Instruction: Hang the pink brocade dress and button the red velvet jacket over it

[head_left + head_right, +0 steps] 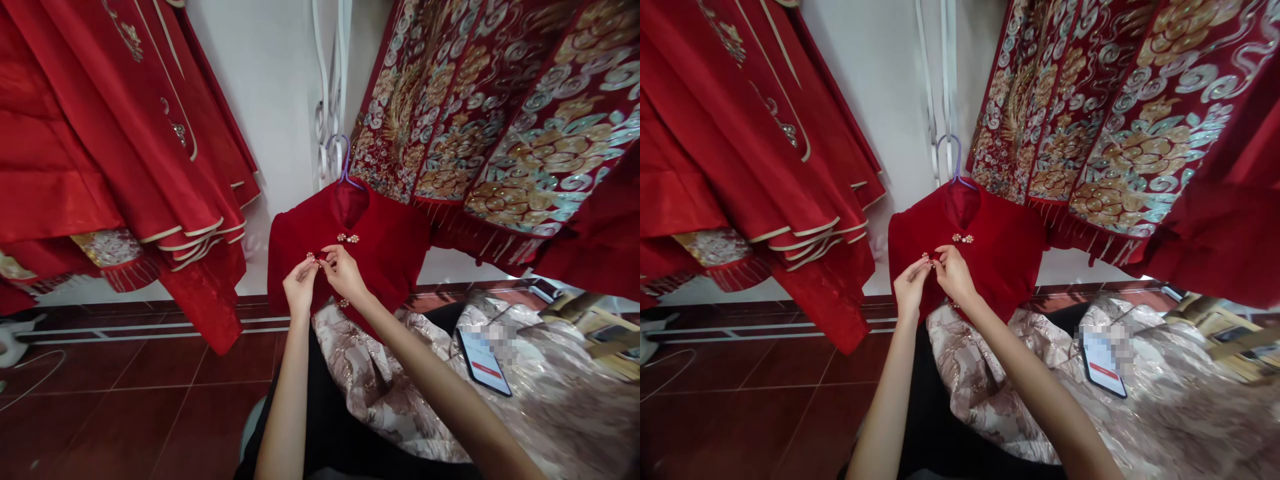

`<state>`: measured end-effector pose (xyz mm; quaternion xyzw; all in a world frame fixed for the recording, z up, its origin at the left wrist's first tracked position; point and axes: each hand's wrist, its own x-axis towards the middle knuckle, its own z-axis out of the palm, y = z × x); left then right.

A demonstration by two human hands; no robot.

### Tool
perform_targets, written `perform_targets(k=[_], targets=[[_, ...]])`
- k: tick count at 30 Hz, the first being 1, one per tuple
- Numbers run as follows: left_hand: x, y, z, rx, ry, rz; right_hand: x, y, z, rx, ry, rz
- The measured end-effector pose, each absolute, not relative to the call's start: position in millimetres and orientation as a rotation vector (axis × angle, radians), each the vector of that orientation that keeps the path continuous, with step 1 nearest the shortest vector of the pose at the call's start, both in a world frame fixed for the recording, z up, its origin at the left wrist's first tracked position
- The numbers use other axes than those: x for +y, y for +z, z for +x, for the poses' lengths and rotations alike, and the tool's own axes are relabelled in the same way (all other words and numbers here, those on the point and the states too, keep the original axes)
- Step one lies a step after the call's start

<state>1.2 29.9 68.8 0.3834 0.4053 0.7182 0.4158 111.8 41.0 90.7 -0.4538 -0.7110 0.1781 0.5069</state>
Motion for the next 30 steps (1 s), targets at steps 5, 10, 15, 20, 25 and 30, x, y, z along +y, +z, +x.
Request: perform_targets(k=[5,10,15,20,25,30], targets=[[33,68,7,1.102,1.896,0.954,43,91,103,-1.708,0.363,-1.098],[33,66,6,1.141,1.904,1.04,41,92,103,-1.702,0.34,-1.081],[34,62,2,1.11,1.88,1.112,42,94,105,-1.724,0.316,-1.097],[39,55,-2,1.114,1.805,1.124,39,96,103,-1.781,0.272,-1.168],[41,49,-9,1.113,1.725,1.152,39,104,110,-1.88,0.247,-1.315],[37,47,-37,1.102,1.678,1.112,23,109,140,-1.952,0.455,-1.293]])
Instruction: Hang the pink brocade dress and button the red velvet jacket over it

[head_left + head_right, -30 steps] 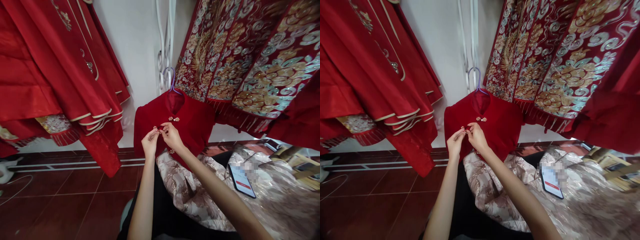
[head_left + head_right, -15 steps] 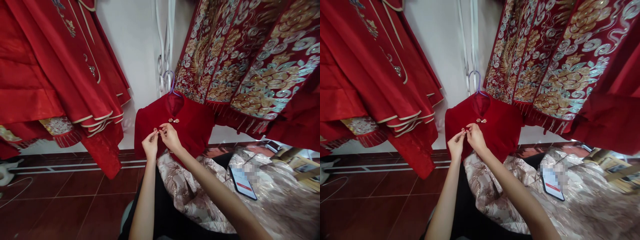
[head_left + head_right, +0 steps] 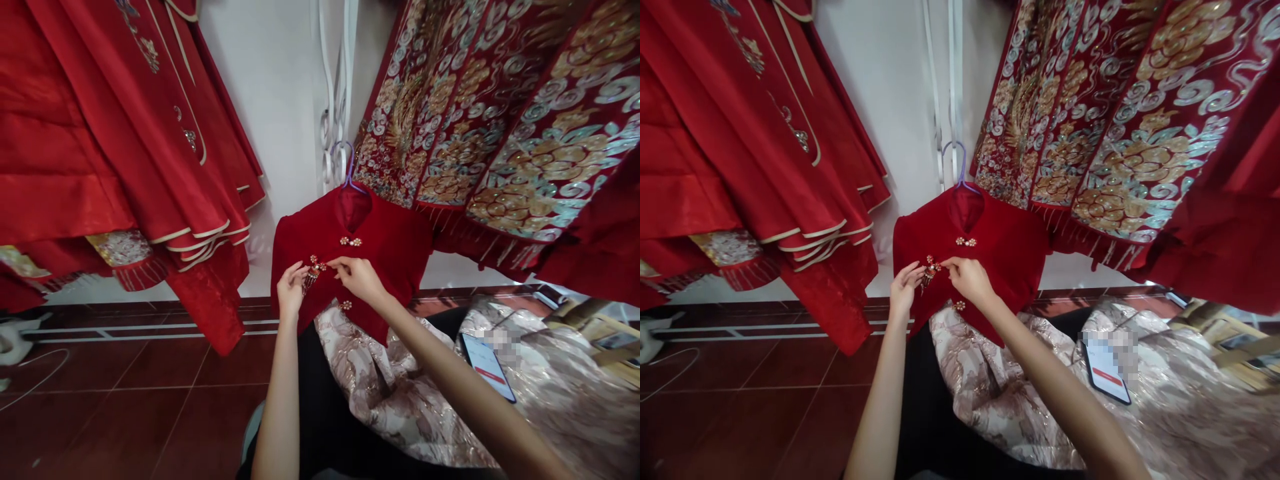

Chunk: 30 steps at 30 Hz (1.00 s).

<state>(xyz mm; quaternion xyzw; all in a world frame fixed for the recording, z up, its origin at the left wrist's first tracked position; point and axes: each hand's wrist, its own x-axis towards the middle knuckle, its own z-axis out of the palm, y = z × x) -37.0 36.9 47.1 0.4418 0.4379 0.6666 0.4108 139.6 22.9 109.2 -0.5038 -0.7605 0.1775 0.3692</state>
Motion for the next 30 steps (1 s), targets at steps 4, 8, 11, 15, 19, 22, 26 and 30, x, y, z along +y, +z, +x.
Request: perform_targets(k=[4,8,11,15,19,22,26,30], targets=[[29,43,-59,1.173,1.469,1.109,-6,98,167,-1.982,0.577,-1.287],[24,34,-65,1.308,1.231,1.133,-17,81,177,-1.998,0.606,-1.319],[24,25,-63,1.476,1.134,1.114,-14,70,173,-1.997,0.646,-1.341],[22,21,-62,1.512,1.047,1.17,-15,56,163,-2.074,0.591,-1.288],[12,35,-65,1.249,0.897,1.33,-19,51,159,-2.146,0.47,-1.313],[5,48,-68,1.062,0.801,1.386,-19,55,162,-2.14,0.43,-1.335],[4,52,-65,1.019,0.842,1.487,-12,61,171,-2.107,0.654,-1.27],[8,46,-54,1.073,0.954,1.584,-6,74,184,-2.026,0.758,-1.283]])
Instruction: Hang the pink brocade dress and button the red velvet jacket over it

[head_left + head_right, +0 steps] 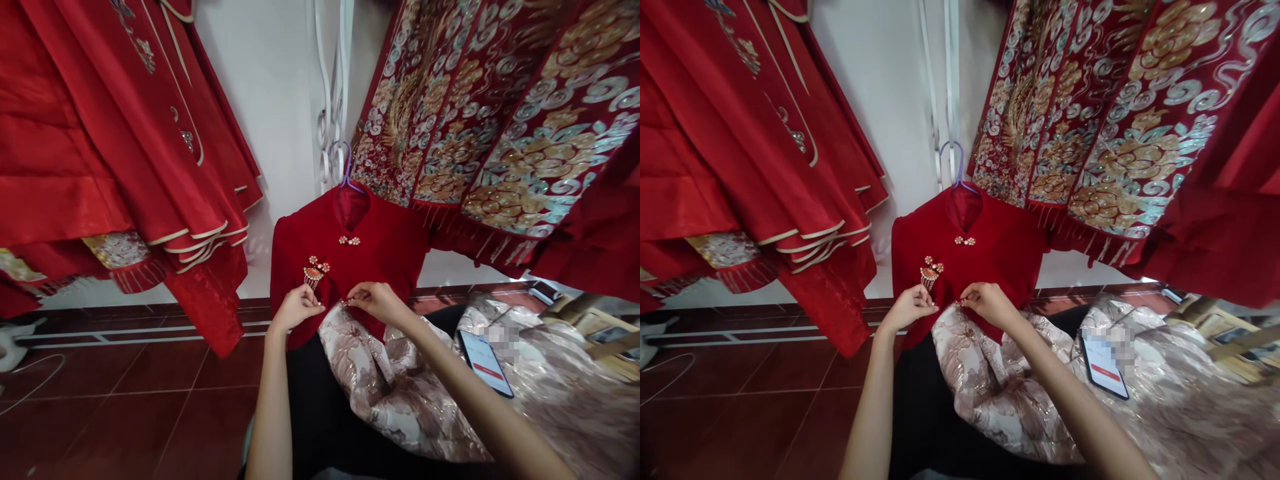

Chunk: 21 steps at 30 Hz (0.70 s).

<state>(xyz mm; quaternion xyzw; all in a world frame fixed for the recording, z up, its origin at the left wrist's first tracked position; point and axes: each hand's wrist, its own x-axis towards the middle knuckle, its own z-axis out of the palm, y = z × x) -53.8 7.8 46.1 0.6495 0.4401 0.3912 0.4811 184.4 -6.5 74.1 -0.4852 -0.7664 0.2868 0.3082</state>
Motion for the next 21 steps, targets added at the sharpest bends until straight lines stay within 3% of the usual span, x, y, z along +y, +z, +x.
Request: perform_targets(k=[9,21], targets=[[2,59,-46,0.895,0.744,1.62,-27,113,181,-1.901,0.815,-1.268],[7,51,-40,0.968,0.845,1.644,-28,71,150,-2.021,0.525,-1.205]])
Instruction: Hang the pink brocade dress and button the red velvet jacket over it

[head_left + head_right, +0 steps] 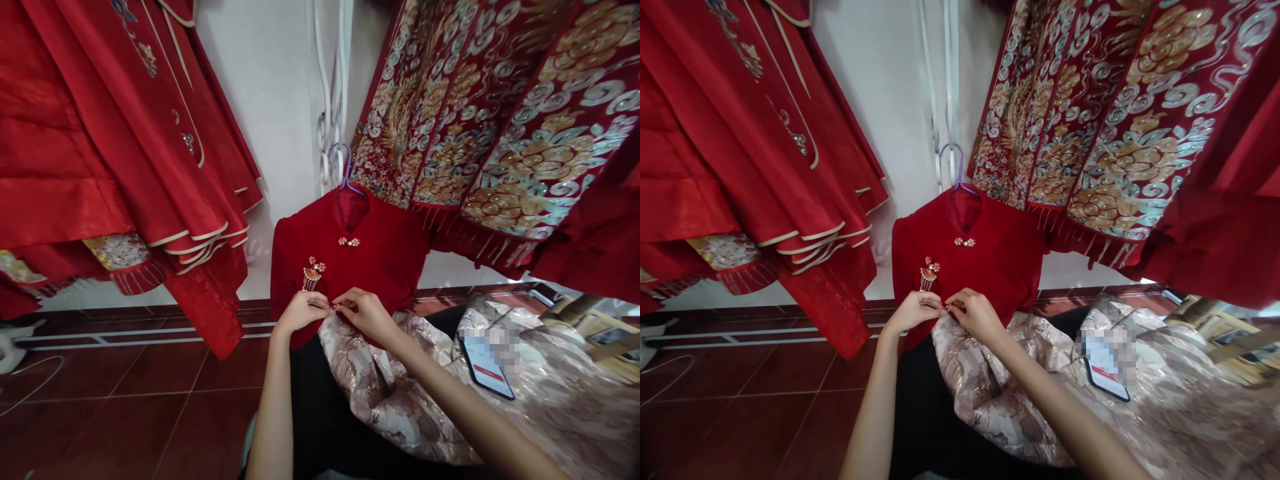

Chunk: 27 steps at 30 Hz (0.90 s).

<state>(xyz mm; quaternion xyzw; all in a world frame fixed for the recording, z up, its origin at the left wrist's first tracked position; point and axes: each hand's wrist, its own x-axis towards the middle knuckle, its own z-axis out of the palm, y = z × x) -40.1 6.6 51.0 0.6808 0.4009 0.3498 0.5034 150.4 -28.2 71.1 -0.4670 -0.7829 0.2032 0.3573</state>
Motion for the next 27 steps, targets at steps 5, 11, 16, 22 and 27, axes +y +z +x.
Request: perform_targets(k=[5,11,16,22,27], targets=[[8,49,-41,0.955,0.85,1.658,-31,67,147,-1.981,0.421,-1.267],[9,46,-38,1.006,0.856,1.667,-29,58,145,-1.977,0.365,-1.299],[8,46,-36,1.022,0.854,1.709,-28,54,144,-1.989,0.347,-1.307],[9,44,-33,0.996,0.876,1.717,-27,47,142,-2.012,0.26,-1.322],[9,46,-32,1.038,0.913,1.737,-25,58,150,-2.039,0.292,-1.423]])
